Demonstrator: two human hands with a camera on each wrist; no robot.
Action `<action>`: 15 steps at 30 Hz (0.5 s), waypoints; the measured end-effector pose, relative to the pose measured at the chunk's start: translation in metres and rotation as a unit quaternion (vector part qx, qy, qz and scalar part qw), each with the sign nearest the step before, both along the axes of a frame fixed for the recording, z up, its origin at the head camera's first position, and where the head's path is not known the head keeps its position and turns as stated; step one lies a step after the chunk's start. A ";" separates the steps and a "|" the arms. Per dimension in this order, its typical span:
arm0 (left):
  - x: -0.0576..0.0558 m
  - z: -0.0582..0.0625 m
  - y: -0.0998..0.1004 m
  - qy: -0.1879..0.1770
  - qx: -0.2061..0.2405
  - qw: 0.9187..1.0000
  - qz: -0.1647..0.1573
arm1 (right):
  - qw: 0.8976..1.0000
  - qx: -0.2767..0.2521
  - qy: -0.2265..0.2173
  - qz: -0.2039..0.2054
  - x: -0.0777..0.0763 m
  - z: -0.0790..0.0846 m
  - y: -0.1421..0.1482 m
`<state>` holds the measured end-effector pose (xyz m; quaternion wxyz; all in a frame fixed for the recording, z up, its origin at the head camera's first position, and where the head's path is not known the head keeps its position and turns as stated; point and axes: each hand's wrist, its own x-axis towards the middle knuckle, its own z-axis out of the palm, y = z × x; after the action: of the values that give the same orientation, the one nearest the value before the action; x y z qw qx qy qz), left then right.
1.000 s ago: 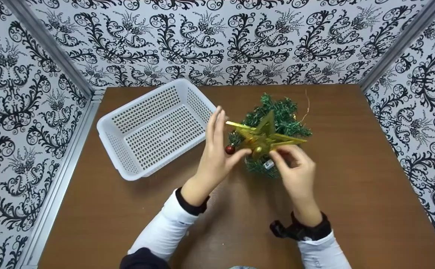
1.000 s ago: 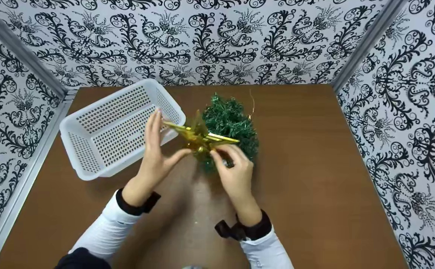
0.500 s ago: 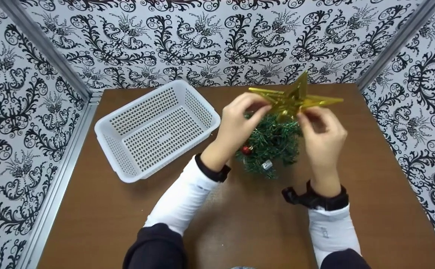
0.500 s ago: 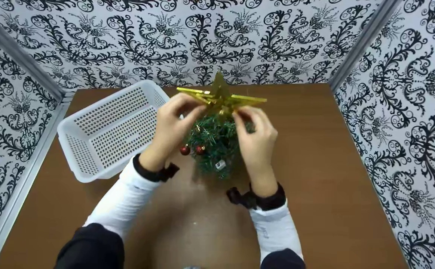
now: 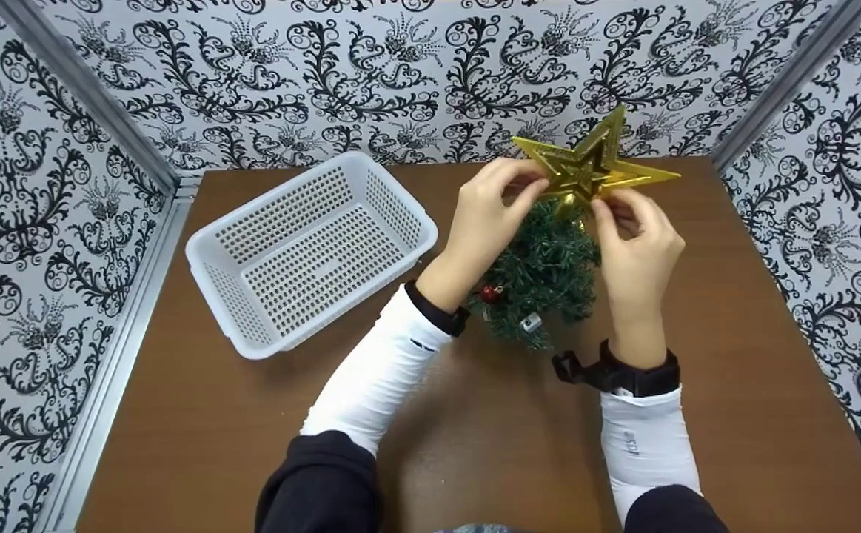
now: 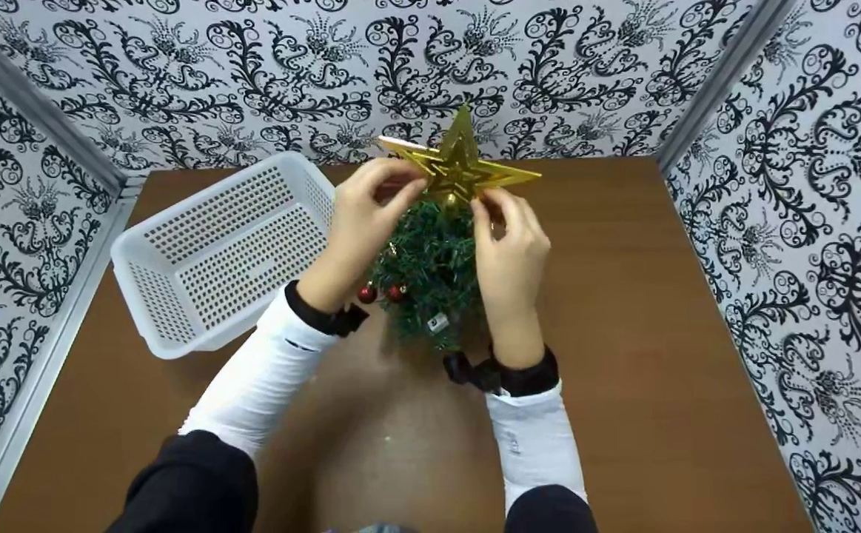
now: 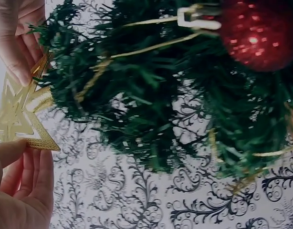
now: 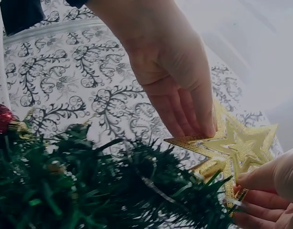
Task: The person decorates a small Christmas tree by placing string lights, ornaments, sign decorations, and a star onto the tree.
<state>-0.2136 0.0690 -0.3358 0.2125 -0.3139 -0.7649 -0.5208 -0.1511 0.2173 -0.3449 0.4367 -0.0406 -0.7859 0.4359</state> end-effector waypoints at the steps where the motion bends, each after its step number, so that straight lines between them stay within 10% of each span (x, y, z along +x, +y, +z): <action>1: -0.001 -0.001 0.000 -0.011 -0.003 1.000 0.001 | 1.000 -0.003 -0.010 0.001 0.000 -0.001 0.001; 15: -0.007 -0.008 0.000 -0.061 -0.008 0.998 0.010 | 0.999 -0.021 -0.033 -0.010 -0.006 -0.010 0.004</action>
<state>-0.2208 0.0694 -0.3437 0.1681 -0.2760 -0.7838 -0.5303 -0.1574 0.2211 -0.3553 0.4140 -0.0723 -0.7902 0.4461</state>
